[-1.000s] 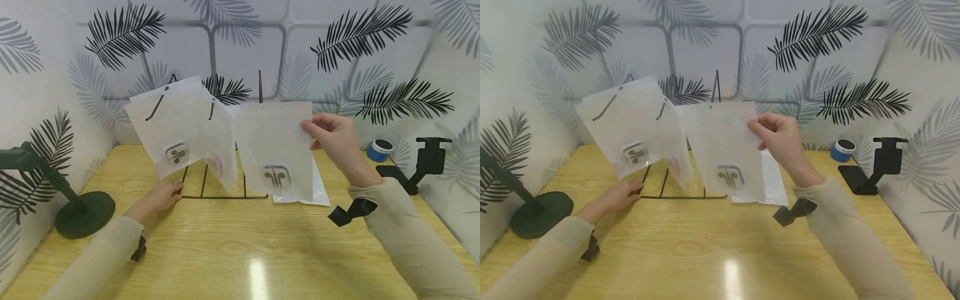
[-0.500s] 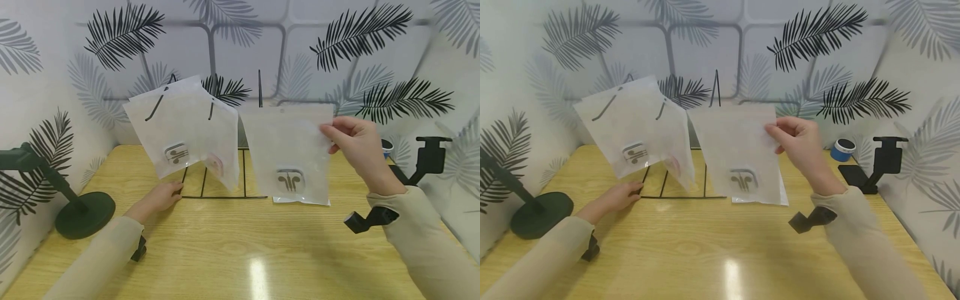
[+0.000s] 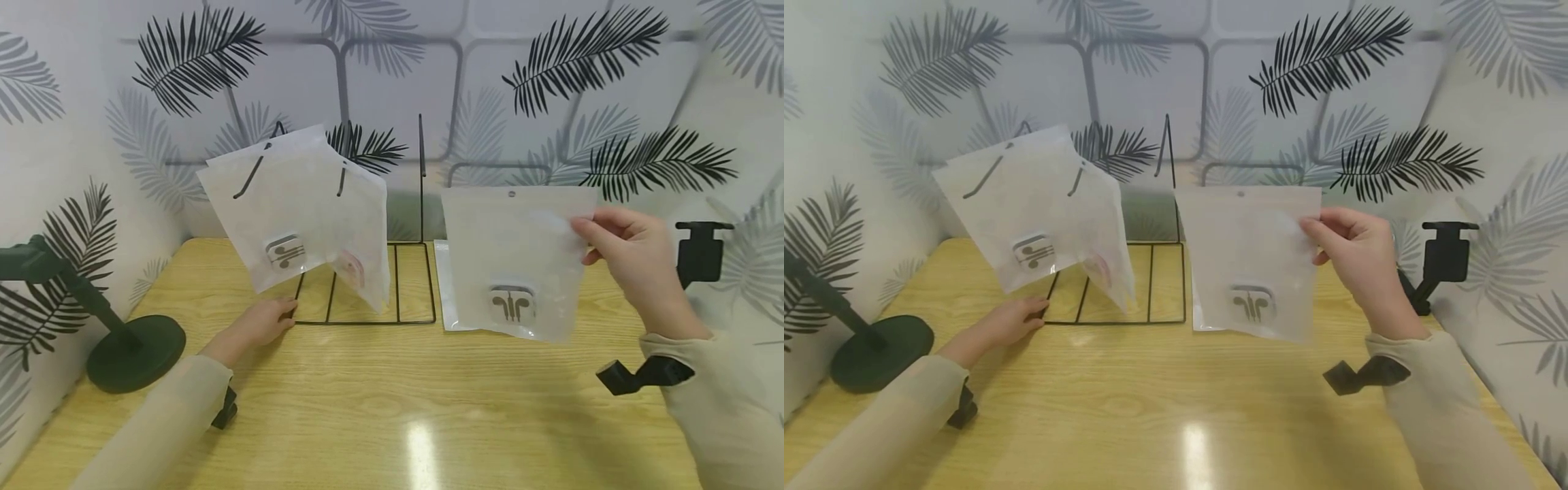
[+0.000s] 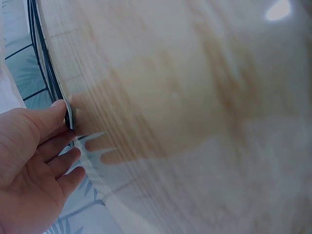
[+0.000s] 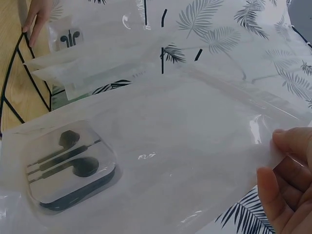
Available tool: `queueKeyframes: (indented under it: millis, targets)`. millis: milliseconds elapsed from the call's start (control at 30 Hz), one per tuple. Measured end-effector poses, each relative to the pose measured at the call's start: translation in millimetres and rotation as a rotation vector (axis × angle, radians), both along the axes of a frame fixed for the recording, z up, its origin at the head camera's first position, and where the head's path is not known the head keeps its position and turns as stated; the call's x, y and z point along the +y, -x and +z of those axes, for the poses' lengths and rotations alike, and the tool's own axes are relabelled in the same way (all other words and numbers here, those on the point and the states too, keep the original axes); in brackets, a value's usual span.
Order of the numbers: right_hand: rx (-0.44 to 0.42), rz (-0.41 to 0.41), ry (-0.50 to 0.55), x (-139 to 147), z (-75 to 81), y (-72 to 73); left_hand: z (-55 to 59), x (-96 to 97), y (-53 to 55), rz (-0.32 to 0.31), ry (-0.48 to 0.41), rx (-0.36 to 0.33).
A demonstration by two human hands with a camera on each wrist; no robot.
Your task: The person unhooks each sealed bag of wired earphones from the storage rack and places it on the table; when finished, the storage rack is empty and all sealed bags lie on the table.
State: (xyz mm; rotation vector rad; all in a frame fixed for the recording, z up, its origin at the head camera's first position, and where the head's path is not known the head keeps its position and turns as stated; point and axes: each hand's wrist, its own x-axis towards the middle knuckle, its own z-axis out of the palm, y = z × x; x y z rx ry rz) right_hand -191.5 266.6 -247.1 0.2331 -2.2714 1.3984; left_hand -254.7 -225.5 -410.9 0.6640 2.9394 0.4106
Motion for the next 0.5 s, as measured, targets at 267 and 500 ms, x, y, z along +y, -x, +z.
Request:
queueKeyframes:
  millis: [267, 500]
  targets:
    - [-0.029, -0.125, -0.007, 26, -7.1, -3.9, -0.4, 0.0, 0.5, 0.010, 0.000, -0.006]
    - [-0.040, -0.152, 0.051, 53, -11.5, -4.4, 0.4, 0.4, -1.2, 0.015, -0.009, -0.016]
